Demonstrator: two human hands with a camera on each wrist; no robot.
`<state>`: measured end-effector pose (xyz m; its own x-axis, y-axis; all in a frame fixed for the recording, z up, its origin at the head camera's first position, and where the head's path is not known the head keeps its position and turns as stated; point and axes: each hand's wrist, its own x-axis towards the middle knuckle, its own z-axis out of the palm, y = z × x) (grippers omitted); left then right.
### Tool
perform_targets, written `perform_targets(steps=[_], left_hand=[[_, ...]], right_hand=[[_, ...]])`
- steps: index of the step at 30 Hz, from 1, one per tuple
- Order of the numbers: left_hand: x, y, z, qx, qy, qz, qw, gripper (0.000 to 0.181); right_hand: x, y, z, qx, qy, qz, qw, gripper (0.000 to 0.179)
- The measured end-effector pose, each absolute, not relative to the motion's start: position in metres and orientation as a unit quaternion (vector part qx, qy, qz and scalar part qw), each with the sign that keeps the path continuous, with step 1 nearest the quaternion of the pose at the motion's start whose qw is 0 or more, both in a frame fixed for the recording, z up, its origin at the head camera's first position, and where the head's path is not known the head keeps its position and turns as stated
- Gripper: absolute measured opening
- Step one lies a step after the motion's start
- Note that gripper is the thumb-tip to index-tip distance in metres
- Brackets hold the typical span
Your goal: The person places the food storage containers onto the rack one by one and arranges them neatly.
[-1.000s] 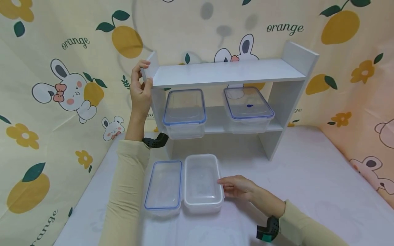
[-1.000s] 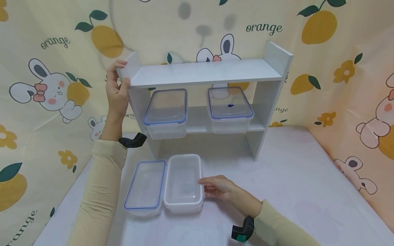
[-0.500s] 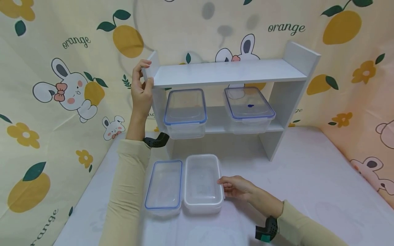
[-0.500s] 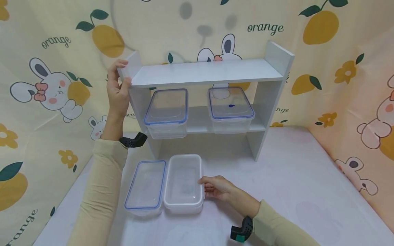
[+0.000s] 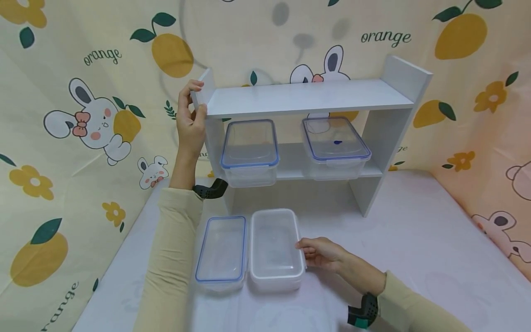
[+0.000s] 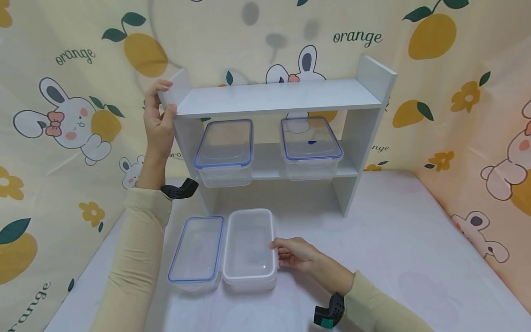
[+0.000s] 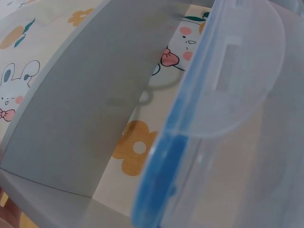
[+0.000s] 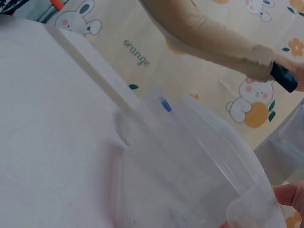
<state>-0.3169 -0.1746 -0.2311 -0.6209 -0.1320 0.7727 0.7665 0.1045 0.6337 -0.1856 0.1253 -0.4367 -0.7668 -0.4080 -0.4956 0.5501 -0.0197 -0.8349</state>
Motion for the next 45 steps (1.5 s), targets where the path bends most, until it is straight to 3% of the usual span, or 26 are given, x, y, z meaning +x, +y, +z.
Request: perform_targets(steps=[17,28,45], left_hand=[[-0.318,-0.175,-0.231,-0.233,-0.656,-0.624,0.354,0.033],[-0.314,-0.174,-0.23,-0.233,-0.656,-0.622,0.357,0.03],[-0.316,-0.176,-0.232,-0.242,-0.655,-0.618,0.363,0.031]], right_hand=[[-0.179,0.134,-0.428,0.04,0.648,-0.686,0.328,0.021],[-0.174,0.142,-0.416,0.013,0.65,-0.684,0.329,0.008],[-0.166,0.149,-0.398,-0.017,0.652,-0.68,0.334,0.012]])
